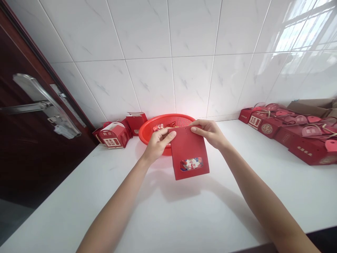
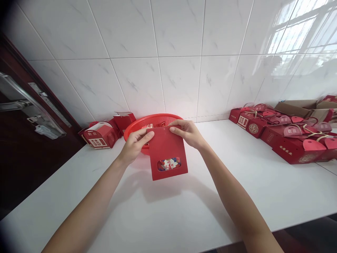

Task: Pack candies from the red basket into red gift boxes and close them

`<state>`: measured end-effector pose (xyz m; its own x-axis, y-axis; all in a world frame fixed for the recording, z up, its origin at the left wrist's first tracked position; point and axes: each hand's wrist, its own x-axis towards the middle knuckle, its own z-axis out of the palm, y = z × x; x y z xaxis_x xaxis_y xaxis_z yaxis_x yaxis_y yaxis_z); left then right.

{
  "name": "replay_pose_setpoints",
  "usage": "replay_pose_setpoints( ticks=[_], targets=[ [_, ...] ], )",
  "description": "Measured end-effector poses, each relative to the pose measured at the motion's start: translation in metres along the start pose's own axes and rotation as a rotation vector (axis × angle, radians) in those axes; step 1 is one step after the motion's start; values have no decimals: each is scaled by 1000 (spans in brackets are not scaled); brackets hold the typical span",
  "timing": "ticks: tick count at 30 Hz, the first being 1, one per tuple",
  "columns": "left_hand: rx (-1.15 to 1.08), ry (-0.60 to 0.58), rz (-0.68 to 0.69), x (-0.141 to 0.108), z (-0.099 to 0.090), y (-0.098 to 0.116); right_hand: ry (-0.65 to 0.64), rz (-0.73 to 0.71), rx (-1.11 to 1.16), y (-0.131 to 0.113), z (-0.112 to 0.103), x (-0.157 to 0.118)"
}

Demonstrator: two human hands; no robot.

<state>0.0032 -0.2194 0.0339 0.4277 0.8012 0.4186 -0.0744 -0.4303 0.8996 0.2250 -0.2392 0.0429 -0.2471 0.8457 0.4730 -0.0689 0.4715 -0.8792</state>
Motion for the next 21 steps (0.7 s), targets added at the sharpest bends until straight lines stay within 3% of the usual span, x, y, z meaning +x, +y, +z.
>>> replay_pose_setpoints(
  ticks=[15, 21],
  targets=[
    [27, 161, 93, -1, 6, 0, -31, 75, 21, 3, -1, -1],
    [-52, 115, 59, 0, 4, -3, 11, 70, 77, 6, 0, 2]
  ],
)
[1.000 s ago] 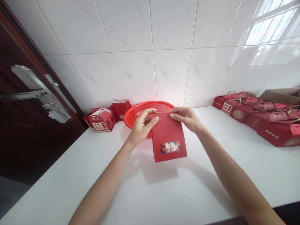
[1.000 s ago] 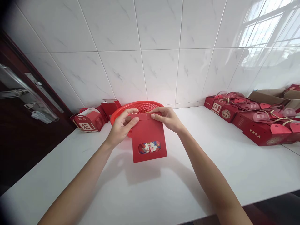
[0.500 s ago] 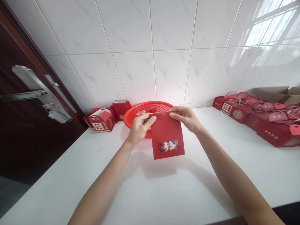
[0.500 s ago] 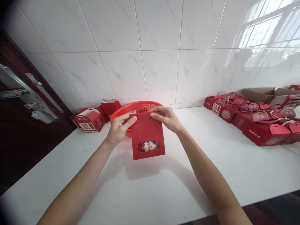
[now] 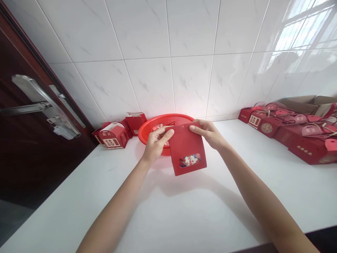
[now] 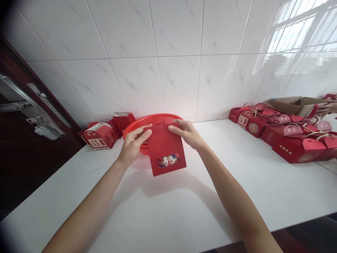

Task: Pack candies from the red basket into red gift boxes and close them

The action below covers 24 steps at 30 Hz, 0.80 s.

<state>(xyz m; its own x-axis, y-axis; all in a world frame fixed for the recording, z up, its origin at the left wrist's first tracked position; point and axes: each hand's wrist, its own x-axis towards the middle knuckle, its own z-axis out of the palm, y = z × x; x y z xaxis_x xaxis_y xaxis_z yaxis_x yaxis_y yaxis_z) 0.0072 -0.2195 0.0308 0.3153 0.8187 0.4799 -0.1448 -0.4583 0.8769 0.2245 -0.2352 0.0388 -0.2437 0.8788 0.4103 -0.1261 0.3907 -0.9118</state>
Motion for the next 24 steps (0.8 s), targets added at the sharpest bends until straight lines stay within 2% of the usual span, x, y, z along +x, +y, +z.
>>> replay_pose_setpoints(
  ticks=[10, 17, 24],
  targets=[
    [-107, -5, -113, 2, -2, 3, 34, 9, -7, -3, -1, -1],
    [-5, -32, -57, 1, -3, 4, 74, 29, -36, -5, 0, -1],
    [-3, -91, -36, 0, -4, 5, 90, 39, 11, -2, -2, -1]
  ],
)
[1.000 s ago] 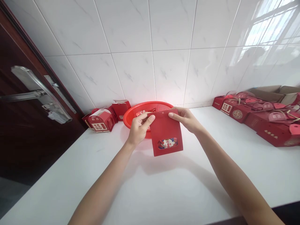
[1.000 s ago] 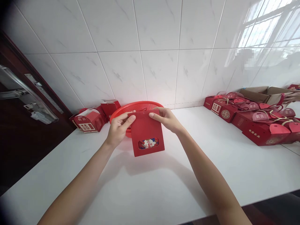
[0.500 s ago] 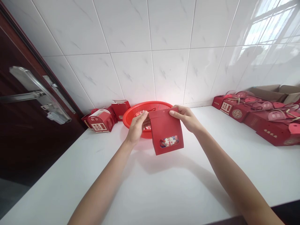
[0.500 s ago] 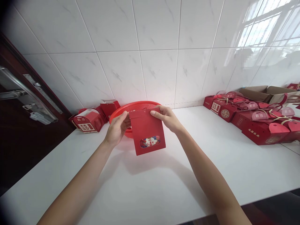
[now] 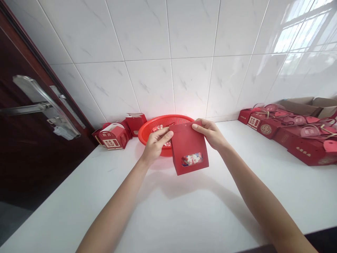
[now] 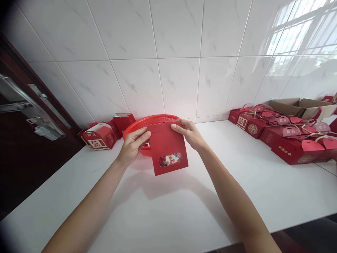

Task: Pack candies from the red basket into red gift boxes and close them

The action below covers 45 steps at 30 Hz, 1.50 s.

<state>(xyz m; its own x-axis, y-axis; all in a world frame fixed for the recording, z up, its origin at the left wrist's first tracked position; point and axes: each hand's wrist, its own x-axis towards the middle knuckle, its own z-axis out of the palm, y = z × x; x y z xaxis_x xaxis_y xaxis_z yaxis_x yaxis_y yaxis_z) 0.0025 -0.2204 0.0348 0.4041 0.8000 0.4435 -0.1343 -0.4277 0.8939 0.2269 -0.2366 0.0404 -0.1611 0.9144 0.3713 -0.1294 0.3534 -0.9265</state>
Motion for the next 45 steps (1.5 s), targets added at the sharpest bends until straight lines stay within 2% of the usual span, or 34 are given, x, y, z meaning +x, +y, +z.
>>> replay_pose_setpoints(
  ticks=[10, 18, 28, 31, 36, 40, 42, 45],
  targets=[
    [77, 78, 65, -2, 6, 1, -11, -11, -36, -3, 2, -1],
    [66, 71, 58, -3, 5, 1, -17, -14, -37, -6, 2, -2],
    [181, 132, 118, -3, 3, -4, -125, -89, -74, -7, -8, -3],
    [197, 118, 130, -3, 3, -4, -117, -94, -101, -9, -11, -2],
    [148, 64, 86, -4, 8, -4, -55, -84, -152, -13, -14, -4],
    [162, 63, 7, -1, 1, -17, 53, -88, -225, -13, -37, -11],
    [227, 99, -13, 3, -6, -27, 174, -107, -268, -11, -58, -18],
    [322, 156, -18, 7, -14, -39, 459, -170, -346, -8, -98, -35]
  ],
)
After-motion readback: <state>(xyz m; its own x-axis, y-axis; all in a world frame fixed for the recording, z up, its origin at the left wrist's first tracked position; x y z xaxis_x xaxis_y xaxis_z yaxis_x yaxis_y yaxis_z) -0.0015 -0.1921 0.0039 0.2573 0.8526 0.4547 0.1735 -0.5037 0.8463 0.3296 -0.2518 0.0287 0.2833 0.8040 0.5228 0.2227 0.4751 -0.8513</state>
